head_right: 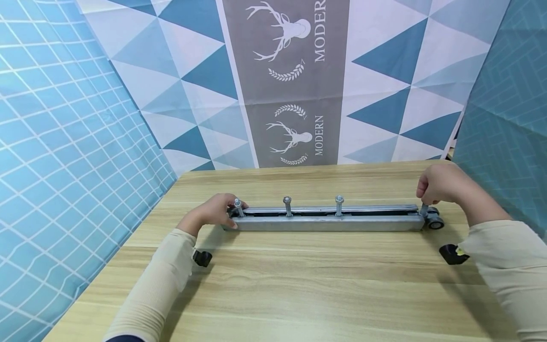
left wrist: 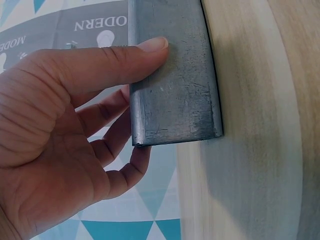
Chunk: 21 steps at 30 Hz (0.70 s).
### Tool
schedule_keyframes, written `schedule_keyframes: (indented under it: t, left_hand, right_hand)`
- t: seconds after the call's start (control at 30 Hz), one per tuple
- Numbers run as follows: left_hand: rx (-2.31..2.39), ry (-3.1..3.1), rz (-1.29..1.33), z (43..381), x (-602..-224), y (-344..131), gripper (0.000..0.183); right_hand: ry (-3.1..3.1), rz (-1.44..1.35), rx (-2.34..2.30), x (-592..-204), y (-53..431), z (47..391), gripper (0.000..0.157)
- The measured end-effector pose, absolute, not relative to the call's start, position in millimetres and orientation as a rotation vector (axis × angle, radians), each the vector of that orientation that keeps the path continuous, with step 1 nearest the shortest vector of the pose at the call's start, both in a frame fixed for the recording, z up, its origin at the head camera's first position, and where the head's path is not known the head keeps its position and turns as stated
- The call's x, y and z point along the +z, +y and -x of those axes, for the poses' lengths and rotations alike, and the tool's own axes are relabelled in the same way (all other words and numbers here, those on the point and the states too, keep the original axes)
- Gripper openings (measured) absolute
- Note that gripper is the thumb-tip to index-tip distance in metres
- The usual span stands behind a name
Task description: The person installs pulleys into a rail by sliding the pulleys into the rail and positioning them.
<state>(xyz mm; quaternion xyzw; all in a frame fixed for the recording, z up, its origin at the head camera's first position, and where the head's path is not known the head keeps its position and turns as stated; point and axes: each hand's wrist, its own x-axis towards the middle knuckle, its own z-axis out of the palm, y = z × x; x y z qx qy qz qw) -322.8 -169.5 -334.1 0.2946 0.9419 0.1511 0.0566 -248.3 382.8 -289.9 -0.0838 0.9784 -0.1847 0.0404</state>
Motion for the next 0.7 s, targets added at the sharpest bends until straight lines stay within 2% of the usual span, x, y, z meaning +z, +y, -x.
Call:
schedule_keyframes:
  t: [0.4,0.7]
  left_hand:
    - [0.468,2.858,-0.874,322.4,-334.9,-170.3,0.056]
    - [0.476,2.857,-0.864,321.5,-333.7,-169.2,0.054]
  right_hand:
    - [2.999,0.247,-0.655,-296.7,376.2,246.9,0.009]
    - [3.030,0.313,-0.559,-296.1,355.8,248.9,0.010]
